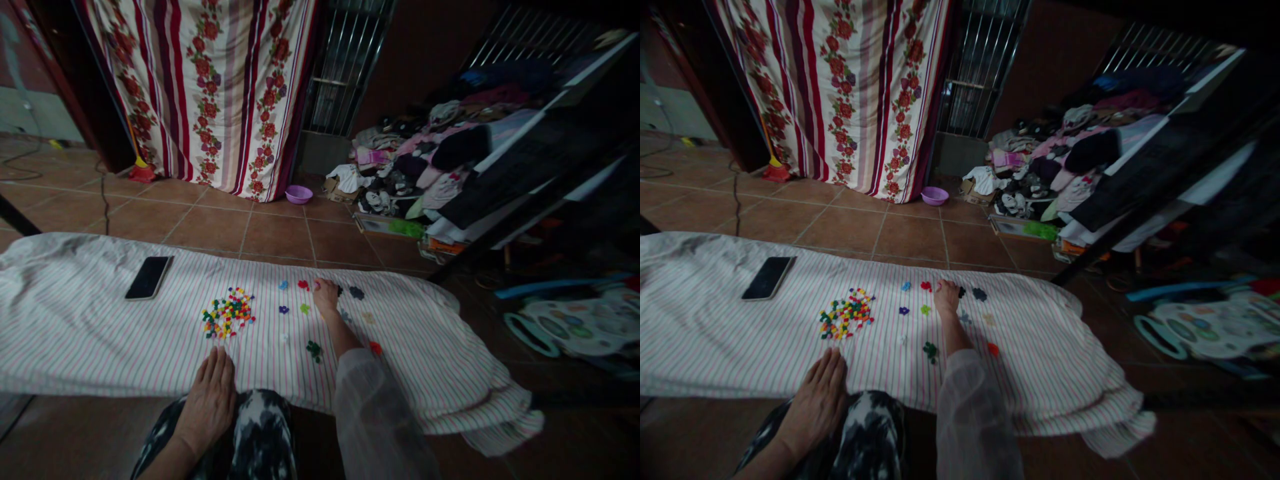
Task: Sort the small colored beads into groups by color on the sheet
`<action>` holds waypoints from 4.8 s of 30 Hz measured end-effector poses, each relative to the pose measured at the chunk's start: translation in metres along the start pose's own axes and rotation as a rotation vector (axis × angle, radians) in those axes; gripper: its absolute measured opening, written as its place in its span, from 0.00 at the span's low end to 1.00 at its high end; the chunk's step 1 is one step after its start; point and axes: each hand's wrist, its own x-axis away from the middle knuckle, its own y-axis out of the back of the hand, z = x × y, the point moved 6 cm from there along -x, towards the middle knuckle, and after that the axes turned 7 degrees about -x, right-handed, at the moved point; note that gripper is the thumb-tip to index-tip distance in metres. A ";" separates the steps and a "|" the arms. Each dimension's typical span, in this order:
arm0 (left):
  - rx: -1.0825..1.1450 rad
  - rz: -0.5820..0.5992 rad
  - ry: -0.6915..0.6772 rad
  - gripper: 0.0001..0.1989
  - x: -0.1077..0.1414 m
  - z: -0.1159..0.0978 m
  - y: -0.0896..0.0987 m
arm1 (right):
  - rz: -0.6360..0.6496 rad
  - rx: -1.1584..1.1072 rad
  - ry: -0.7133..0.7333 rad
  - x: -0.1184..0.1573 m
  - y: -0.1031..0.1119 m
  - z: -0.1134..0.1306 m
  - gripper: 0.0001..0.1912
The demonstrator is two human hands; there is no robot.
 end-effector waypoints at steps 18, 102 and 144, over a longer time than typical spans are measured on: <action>0.057 0.058 0.055 0.22 -0.001 -0.002 0.000 | 0.128 -0.218 0.256 0.014 -0.007 0.070 0.17; 0.011 0.024 0.081 0.20 -0.003 -0.006 -0.002 | 0.071 -0.155 0.068 0.011 0.002 0.032 0.19; 0.123 0.160 0.063 0.23 -0.001 -0.003 -0.013 | -0.095 -0.453 -0.003 0.099 0.049 -0.012 0.19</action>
